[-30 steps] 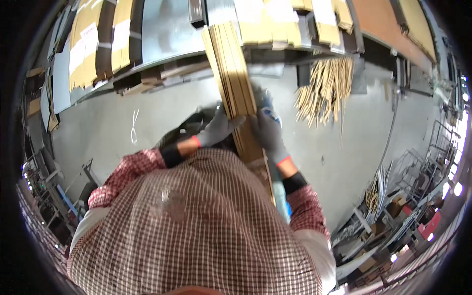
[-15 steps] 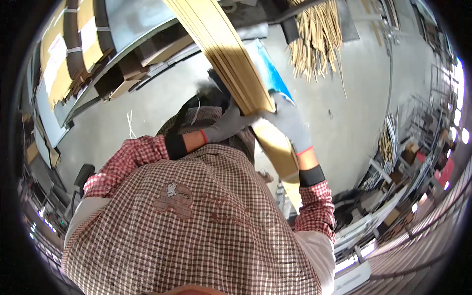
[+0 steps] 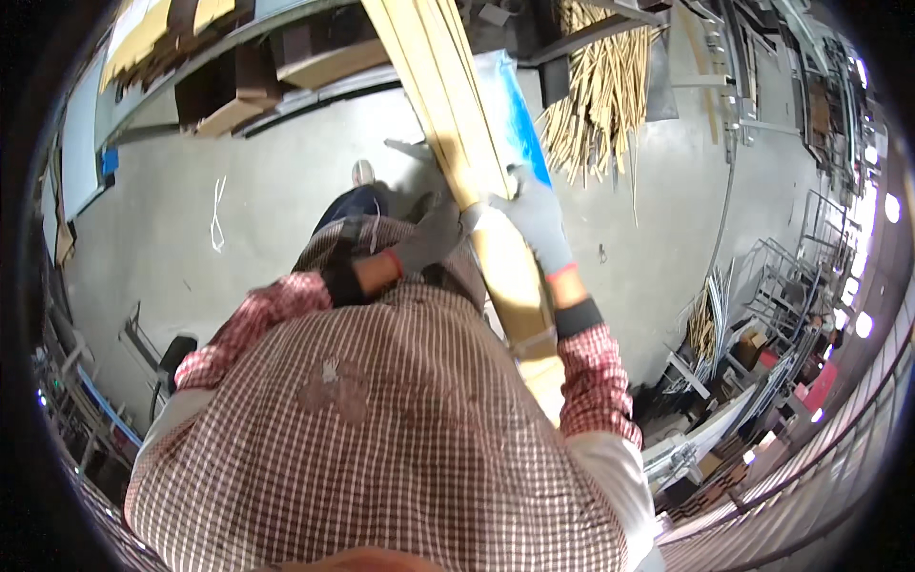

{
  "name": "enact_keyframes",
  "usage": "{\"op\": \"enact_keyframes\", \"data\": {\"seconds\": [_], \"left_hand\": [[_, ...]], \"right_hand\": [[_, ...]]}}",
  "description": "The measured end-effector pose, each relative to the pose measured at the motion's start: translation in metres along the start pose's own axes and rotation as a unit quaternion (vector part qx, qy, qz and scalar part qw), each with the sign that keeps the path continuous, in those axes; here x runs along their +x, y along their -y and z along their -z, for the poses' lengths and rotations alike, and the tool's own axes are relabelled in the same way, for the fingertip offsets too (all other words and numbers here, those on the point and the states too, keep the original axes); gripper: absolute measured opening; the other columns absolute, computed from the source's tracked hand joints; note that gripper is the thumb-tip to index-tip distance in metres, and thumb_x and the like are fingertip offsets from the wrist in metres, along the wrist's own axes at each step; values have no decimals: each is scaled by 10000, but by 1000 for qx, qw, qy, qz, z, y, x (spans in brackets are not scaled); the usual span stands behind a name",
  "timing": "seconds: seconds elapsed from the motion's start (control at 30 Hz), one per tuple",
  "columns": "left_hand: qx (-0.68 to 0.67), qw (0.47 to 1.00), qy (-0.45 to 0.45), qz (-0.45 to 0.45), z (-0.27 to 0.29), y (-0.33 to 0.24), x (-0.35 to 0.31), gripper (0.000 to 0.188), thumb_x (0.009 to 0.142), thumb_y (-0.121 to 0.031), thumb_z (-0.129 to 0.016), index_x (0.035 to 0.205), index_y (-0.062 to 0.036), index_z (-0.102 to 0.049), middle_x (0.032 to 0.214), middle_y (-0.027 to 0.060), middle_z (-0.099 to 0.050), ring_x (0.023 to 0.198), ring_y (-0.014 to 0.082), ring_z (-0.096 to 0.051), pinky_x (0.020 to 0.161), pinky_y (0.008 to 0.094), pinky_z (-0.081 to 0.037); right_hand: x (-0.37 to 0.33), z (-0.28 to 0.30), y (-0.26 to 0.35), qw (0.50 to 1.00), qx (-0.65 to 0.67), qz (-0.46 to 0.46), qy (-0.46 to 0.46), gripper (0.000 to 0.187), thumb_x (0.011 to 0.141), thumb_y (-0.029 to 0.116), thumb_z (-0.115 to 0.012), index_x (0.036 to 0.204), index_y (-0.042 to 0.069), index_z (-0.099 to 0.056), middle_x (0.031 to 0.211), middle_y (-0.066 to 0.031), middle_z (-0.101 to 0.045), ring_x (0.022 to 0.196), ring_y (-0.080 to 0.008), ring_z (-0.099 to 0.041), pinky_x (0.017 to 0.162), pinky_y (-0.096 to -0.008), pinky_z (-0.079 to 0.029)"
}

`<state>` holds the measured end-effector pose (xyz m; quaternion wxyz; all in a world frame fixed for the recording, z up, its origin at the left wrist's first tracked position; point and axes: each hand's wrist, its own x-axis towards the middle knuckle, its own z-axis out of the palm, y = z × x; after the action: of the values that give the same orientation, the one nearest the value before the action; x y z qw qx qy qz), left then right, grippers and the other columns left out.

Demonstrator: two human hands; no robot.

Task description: Bundling long thin wooden strips together using adhesive tape.

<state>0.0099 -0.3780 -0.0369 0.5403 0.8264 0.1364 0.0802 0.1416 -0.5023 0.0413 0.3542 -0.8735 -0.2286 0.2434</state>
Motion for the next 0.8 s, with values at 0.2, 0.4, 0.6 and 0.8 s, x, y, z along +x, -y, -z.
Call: {"op": "enact_keyframes", "data": {"seconds": [0.2,0.4,0.6,0.8], "left_hand": [[60,992,-51,98,4,21,33,462,940,-356,-559,1123,67,-525,973,289,-584,959,390,-603,857,486,-479],[-76,981,-177,13,-35,-5,9,411,926,-330,-631,1078,46,-564,875,127,-660,828,258,-663,714,339,-518],[-119,992,-29,40,0,-19,41,424,901,-296,-658,1131,54,-592,1067,215,-666,1010,266,-644,867,401,-501],[-131,980,-133,72,16,-22,62,441,910,-288,-649,1179,55,-579,1125,174,-659,1046,212,-620,916,342,-484]], "right_hand": [[21,-1,-5,995,-87,7,51,548,827,414,-679,1143,-23,-584,914,-245,-658,863,-399,-644,755,-432,-505],[-22,-11,-36,975,-176,132,-28,384,946,327,-514,1121,-12,-554,934,-273,-635,876,-426,-619,738,-484,-492],[1,8,-27,979,-179,56,83,209,978,226,-441,991,42,-540,951,-224,-609,818,-406,-614,679,-467,-489],[25,-12,-31,927,-195,317,-54,124,910,156,-500,909,36,-528,924,-168,-568,779,-387,-601,624,-465,-472]]}}
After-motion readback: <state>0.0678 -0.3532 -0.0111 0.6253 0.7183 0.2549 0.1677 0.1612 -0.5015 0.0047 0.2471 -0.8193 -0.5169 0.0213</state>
